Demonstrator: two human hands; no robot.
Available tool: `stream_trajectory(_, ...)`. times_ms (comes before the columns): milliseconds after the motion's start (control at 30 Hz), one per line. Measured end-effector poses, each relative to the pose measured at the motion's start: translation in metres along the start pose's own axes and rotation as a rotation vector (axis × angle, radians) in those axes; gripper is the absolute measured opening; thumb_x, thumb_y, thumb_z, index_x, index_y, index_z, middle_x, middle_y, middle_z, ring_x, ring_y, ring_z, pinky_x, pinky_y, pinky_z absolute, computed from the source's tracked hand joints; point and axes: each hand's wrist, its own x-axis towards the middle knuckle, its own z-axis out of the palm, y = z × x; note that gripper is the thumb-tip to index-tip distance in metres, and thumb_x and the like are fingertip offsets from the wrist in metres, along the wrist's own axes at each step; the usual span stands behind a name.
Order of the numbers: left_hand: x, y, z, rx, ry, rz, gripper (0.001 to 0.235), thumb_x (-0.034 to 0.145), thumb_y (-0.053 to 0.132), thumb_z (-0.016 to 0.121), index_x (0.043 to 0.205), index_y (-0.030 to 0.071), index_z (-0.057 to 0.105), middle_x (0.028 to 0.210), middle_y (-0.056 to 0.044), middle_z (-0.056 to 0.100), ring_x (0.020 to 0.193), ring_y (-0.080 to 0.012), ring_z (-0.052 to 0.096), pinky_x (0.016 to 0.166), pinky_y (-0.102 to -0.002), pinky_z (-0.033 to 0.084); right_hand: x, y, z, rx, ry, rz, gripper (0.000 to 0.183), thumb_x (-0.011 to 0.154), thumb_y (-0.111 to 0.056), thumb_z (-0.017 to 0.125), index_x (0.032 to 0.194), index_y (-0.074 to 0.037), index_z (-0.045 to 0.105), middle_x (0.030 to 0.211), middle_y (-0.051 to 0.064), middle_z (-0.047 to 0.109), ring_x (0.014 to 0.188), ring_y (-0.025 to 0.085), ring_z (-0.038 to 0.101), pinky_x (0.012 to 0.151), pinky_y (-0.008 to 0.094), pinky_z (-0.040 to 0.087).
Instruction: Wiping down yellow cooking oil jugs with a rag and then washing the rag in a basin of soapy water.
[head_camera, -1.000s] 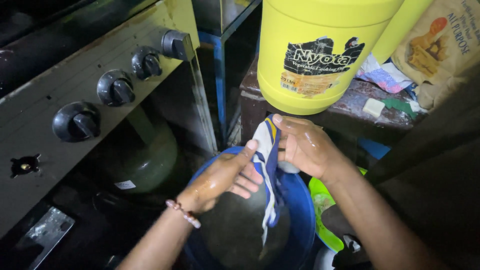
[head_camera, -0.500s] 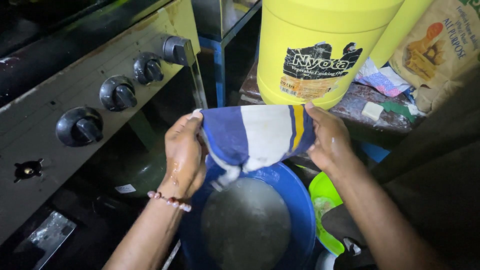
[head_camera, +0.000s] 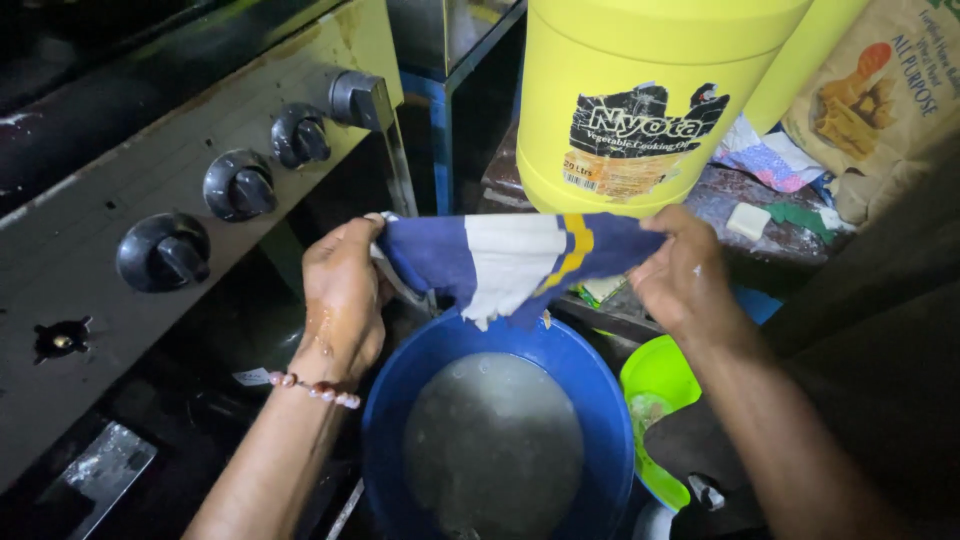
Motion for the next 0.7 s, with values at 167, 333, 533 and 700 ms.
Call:
stream_trajectory(167, -0.004, -0.003, -0.005, 0.097, 0.004, -0.016, 0.025, 0.093, 0.021, 0.086, 0.081, 0.010, 0.067, 0.066, -0.004, 0.054, 0.054, -0.0189, 0.064, 0.054, -0.036, 0.060, 0.026, 0.015, -0.030, -0.076, -0.035, 0.049, 0.036, 0.078, 0.007, 0.069, 0.113, -0.001, 0.069, 0.103, 0.014, 0.070, 0.110, 0.038, 0.081, 0.105, 0.059, 0.066)
stream_trajectory(333, 0.014, -0.028, -0.008, 0.242, -0.052, -0.051, 0.014, 0.087, 0.012, 0.081, 0.081, 0.014, 0.069, 0.071, -0.001, 0.055, 0.057, -0.0138, 0.055, 0.049, -0.029, 0.047, 0.049, 0.024, -0.053, -0.215, -0.078, -0.013, 0.035, 0.086, 0.004, 0.079, 0.120, -0.001, 0.071, 0.094, 0.014, 0.066, 0.099, 0.032, 0.079, 0.100, 0.053, 0.065)
stream_trajectory(533, -0.033, 0.005, 0.002, 0.280, -0.138, -0.058, 0.028, 0.082, -0.009, 0.066, 0.102, 0.011, 0.071, 0.086, -0.004, 0.054, 0.061, -0.0173, 0.055, 0.055, -0.029, 0.048, -0.004, 0.006, -0.018, -0.471, -0.092, -0.029, 0.056, 0.089, 0.007, 0.073, 0.142, -0.007, 0.077, 0.096, 0.002, 0.064, 0.110, 0.015, 0.079, 0.107, 0.042, 0.068)
stream_trajectory(700, -0.032, 0.007, 0.003, 0.247, -0.219, -0.107, 0.062, 0.070, -0.010, 0.063, 0.128, 0.000, 0.081, 0.088, -0.009, 0.061, 0.074, -0.0209, 0.058, 0.068, -0.034, 0.060, 0.039, 0.018, -0.054, -0.366, -0.105, -0.115, 0.040, 0.087, -0.004, 0.074, 0.127, -0.001, 0.082, 0.090, 0.009, 0.065, 0.083, 0.016, 0.069, 0.084, 0.035, 0.068)
